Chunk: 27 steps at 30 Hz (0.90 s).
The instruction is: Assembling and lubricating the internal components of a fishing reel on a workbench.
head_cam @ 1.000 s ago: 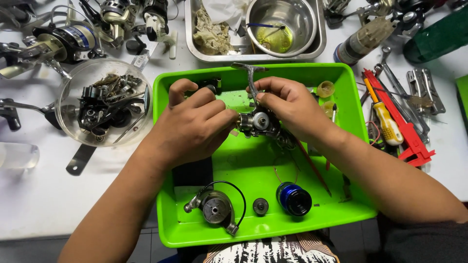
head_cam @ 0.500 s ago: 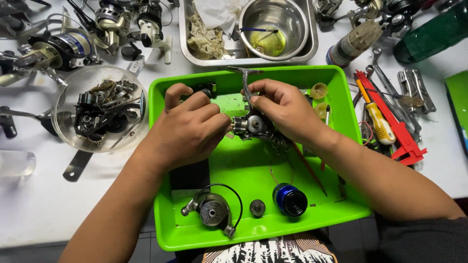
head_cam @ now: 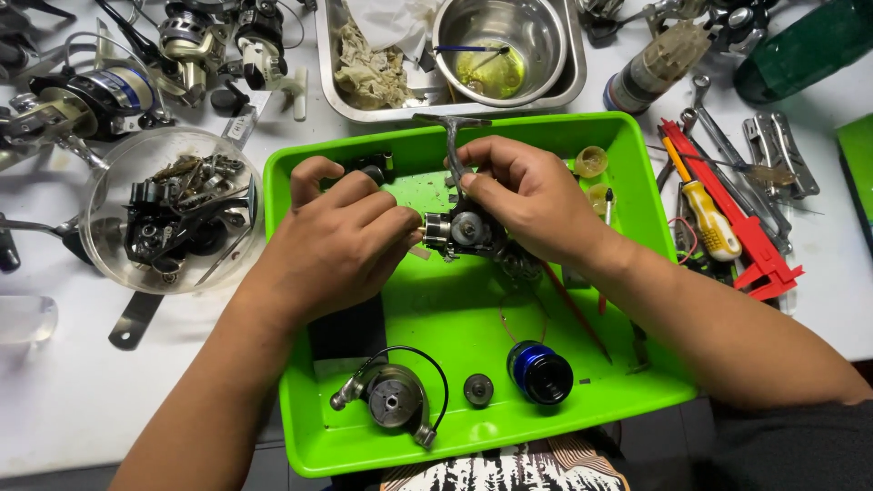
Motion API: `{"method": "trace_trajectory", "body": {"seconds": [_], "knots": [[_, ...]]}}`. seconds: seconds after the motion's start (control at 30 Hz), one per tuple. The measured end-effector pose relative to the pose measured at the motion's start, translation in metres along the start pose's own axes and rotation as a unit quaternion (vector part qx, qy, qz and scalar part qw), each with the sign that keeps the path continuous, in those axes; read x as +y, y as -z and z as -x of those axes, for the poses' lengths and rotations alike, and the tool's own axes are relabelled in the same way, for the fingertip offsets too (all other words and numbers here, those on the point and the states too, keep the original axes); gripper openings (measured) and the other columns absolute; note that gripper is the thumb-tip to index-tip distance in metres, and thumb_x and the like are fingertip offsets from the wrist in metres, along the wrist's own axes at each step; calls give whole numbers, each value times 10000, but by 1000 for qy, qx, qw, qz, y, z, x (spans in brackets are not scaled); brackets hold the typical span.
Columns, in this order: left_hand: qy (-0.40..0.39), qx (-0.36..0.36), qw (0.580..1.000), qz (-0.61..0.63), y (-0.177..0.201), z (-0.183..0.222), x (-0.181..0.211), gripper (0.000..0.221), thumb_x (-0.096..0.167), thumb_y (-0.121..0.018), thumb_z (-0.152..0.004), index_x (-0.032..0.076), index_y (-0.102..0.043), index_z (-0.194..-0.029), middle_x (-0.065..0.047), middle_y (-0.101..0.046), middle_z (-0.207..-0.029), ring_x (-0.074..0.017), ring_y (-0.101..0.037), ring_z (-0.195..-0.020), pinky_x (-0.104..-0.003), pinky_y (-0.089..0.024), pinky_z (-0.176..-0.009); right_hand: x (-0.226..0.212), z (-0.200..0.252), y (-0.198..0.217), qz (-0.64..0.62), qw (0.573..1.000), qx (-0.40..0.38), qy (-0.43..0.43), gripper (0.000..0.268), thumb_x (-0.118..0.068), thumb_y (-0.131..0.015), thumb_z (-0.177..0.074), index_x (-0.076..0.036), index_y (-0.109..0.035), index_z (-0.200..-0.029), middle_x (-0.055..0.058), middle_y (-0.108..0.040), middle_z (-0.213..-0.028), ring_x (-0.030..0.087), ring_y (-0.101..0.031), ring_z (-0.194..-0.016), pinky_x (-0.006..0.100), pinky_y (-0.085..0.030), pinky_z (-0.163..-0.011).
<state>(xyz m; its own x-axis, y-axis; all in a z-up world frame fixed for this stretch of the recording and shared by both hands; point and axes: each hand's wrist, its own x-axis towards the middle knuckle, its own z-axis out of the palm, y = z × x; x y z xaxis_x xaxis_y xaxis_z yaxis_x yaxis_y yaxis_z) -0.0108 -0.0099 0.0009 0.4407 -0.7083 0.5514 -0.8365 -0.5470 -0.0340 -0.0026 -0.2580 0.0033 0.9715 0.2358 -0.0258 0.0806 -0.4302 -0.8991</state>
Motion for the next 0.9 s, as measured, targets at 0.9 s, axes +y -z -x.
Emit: {"method": "trace_trajectory", "body": {"seconds": [0.9], "knots": [[8, -18, 999, 38, 0, 2, -1, 110, 248, -673, -1008, 152, -627, -1037, 5, -710, -924, -254, -608, -878, -413, -305, -961, 3, -3, 1, -71, 997, -17, -23, 196, -163, -640, -988, -89, -695, -1161, -99, -516, -726, 1, -394, -630, 189, -303, -538]]}}
